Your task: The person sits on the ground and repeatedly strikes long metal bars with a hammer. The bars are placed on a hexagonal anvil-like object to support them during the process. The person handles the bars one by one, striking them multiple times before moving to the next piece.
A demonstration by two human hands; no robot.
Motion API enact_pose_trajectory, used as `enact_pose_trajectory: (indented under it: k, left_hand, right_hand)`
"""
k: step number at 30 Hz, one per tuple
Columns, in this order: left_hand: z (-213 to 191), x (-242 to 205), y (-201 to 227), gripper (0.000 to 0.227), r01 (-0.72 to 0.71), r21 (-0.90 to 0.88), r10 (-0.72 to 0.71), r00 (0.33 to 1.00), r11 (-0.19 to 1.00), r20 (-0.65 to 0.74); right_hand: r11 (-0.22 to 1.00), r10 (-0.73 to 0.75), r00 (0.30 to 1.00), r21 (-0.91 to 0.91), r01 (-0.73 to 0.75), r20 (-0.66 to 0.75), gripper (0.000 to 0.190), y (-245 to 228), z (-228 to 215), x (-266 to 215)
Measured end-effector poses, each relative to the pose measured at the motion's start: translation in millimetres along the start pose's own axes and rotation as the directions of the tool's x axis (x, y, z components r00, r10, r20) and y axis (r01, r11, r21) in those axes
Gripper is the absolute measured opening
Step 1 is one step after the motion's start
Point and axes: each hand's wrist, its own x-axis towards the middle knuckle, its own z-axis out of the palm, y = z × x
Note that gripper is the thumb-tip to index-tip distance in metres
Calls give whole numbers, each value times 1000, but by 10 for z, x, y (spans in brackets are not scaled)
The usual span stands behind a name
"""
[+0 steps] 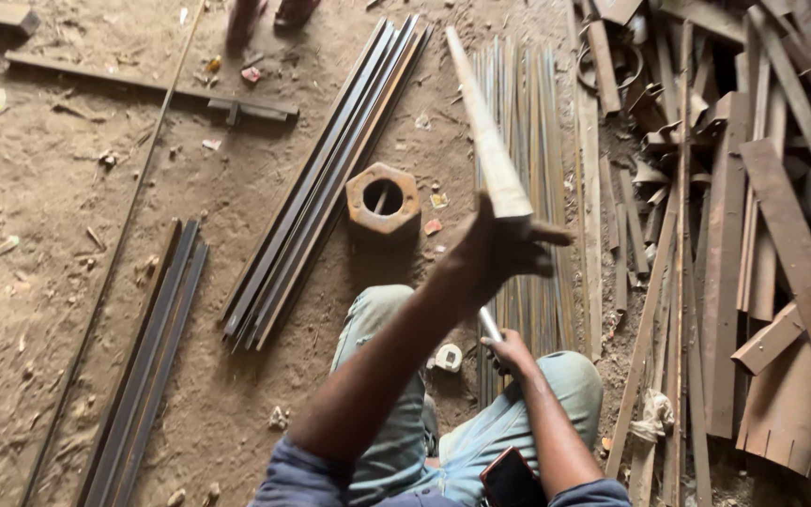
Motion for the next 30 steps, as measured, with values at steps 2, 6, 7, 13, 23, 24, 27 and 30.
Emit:
enact_pose_trajectory:
  k: [2,6,7,13,23,24,27,30]
  left_hand:
    - [-98,-158,131,73,19,23,-19,1000,1000,0]
    - [-736,-854,405,78,133,7,-123,939,991,-320]
    - [-997,-1073,502,56,336,177,-196,820,925,-537]
    - [-2462,-2790,693,40,644,401,37,555,-652,-831]
    - [-2740,-3680,377,45,706,240,80,388,-666,-918]
    - [-2757,-3659,393,47,707,243,55,370,-664,-927]
    - [-2811,-3591,407,51,717,247,2,328,-651,-945]
    - [-2844,-3551,359,51,758,234,3,297,-609,-955]
  right_hand:
    - [999,-4,1000,38,4,6,35,-2,-2,-50]
    - [999,7,1000,38,-7,14,33,-52,10,-91]
    - [1000,17,1000,21,-17,1,32,-69,13,-94]
    - [1000,-4,1000,12,4,-6,34,-137,42,-152]
    - [813,-129,978,-582,10,-164,49,-618,-453,-69]
    - [742,-127,979,-671,-12,-157,49,-696,-536,-37]
    - [591,-158,985,-806,35,-73,46,-1099,-682,162]
    - [475,-487,871,-816,330,69,81,-2005,-532,594]
